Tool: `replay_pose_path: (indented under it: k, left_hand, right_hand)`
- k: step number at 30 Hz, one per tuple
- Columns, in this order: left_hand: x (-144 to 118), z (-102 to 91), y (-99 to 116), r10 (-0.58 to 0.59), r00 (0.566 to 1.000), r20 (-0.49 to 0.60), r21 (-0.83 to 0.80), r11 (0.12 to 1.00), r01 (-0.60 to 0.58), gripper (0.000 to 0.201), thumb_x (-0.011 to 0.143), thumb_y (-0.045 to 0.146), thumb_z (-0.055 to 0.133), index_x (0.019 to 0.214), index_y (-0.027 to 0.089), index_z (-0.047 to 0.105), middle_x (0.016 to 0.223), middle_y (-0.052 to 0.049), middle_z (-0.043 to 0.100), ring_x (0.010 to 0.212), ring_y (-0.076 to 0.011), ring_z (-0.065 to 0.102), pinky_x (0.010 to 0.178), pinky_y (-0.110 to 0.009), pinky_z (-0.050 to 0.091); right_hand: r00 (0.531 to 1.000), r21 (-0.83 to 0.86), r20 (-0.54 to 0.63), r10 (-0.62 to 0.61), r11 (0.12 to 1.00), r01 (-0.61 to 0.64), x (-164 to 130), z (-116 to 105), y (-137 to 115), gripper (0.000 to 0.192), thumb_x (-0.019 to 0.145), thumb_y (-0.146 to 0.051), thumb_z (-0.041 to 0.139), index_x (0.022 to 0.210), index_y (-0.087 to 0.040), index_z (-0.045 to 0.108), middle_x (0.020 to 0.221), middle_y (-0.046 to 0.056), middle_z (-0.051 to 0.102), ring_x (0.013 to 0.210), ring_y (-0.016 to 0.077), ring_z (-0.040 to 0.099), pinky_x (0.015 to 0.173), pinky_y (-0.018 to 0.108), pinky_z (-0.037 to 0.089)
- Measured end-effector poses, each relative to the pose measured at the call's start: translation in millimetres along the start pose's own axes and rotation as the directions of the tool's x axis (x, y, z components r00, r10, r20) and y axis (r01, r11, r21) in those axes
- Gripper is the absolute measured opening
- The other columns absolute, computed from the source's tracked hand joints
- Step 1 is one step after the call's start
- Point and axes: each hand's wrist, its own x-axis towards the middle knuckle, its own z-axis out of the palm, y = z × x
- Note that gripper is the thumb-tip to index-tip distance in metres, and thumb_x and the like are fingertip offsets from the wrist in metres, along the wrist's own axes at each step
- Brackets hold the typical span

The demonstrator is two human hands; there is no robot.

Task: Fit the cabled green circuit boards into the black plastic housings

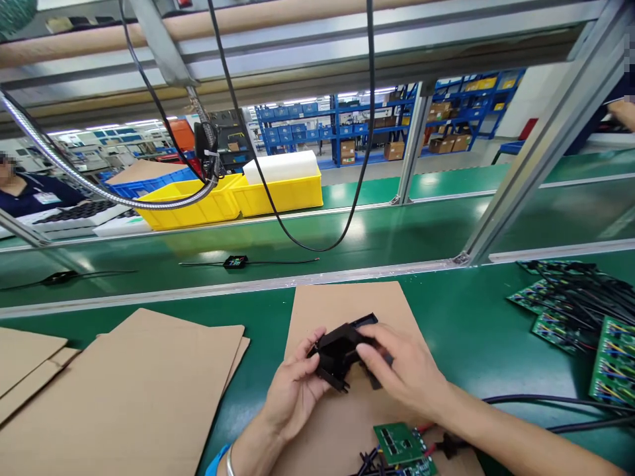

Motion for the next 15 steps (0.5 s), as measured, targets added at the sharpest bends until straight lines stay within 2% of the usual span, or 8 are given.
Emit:
replay_pose_path:
  k: [2, 5, 7, 9, 11, 12, 15]
  left_hand:
    - [0, 1.9, 0, 0.004, 1.000, -0.021, 0.062, 0.998, -0.003, 0.050, 0.078, 0.020, 0.077, 0.124, 0.017, 0.058, 0.124, -0.011, 0.063, 0.103, -0.0242, 0.065, 0.085, -0.035, 0.057]
    - [2, 3.7, -1, 0.019, 0.992, -0.127, 0.166, 0.986, 0.002, 0.049, 0.086, 0.034, 0.072, 0.128, 0.018, 0.054, 0.112, -0.011, 0.068, 0.094, -0.0213, 0.069, 0.079, -0.031, 0.059]
    - [5, 3.1, 0, 0.009, 0.976, -0.220, 0.204, 0.978, 0.036, 0.044, 0.088, 0.040, 0.068, 0.122, 0.013, 0.056, 0.108, -0.013, 0.069, 0.085, -0.0192, 0.071, 0.074, -0.026, 0.060]
    - [8, 1.9, 2, -0.011, 0.957, -0.290, 0.215, 0.974, 0.076, 0.044, 0.089, 0.044, 0.065, 0.117, 0.010, 0.057, 0.108, -0.015, 0.069, 0.072, -0.0155, 0.072, 0.063, -0.020, 0.059]
    - [10, 1.3, 2, -0.045, 0.944, -0.327, 0.222, 0.967, 0.123, 0.054, 0.089, 0.051, 0.061, 0.121, 0.008, 0.053, 0.105, -0.017, 0.070, 0.057, -0.0132, 0.069, 0.048, -0.018, 0.056]
    - [11, 1.4, 2, -0.066, 0.938, -0.341, 0.227, 0.962, 0.150, 0.060, 0.089, 0.056, 0.058, 0.124, 0.008, 0.050, 0.104, -0.019, 0.070, 0.051, -0.0130, 0.067, 0.043, -0.019, 0.054]
    - [10, 2.8, 0, -0.115, 0.929, -0.351, 0.248, 0.945, 0.211, 0.072, 0.089, 0.068, 0.046, 0.127, 0.006, 0.047, 0.102, -0.021, 0.069, 0.045, -0.0149, 0.066, 0.037, -0.023, 0.052]
  right_hand:
    - [0.983, 0.149, 0.013, 0.185, 0.971, -0.185, 1, -15, 6, 0.031, 0.099, -0.043, 0.042, 0.112, -0.019, 0.056, 0.077, 0.003, 0.062, 0.063, 0.0168, 0.064, 0.060, 0.030, 0.053]
    - [0.917, 0.341, 0.131, 0.376, 0.852, -0.398, -11, -35, 18, 0.050, 0.095, -0.053, 0.045, 0.132, -0.020, 0.042, 0.065, -0.003, 0.059, 0.049, 0.0159, 0.061, 0.048, 0.027, 0.051]
    - [0.854, 0.375, 0.266, 0.448, 0.768, -0.520, -25, -45, 28, 0.061, 0.093, -0.058, 0.045, 0.141, -0.021, 0.034, 0.056, -0.004, 0.059, 0.043, 0.0166, 0.060, 0.042, 0.025, 0.048]
    - [0.767, 0.352, 0.400, 0.501, 0.689, -0.633, -39, -50, 38, 0.064, 0.092, -0.061, 0.043, 0.140, -0.021, 0.034, 0.049, -0.004, 0.059, 0.040, 0.0169, 0.060, 0.039, 0.022, 0.044]
    - [0.702, 0.308, 0.465, 0.539, 0.645, -0.699, -50, -50, 46, 0.062, 0.090, -0.063, 0.042, 0.133, -0.019, 0.040, 0.048, -0.002, 0.061, 0.040, 0.0169, 0.061, 0.038, 0.020, 0.040]
    - [0.686, 0.282, 0.469, 0.557, 0.641, -0.714, -54, -49, 49, 0.060, 0.089, -0.064, 0.043, 0.129, -0.019, 0.042, 0.048, -0.001, 0.061, 0.041, 0.0167, 0.061, 0.038, 0.019, 0.039]
    - [0.703, 0.241, 0.417, 0.576, 0.676, -0.697, -60, -42, 47, 0.054, 0.089, -0.063, 0.043, 0.121, -0.020, 0.043, 0.049, -0.003, 0.061, 0.042, 0.0166, 0.061, 0.039, 0.019, 0.041]
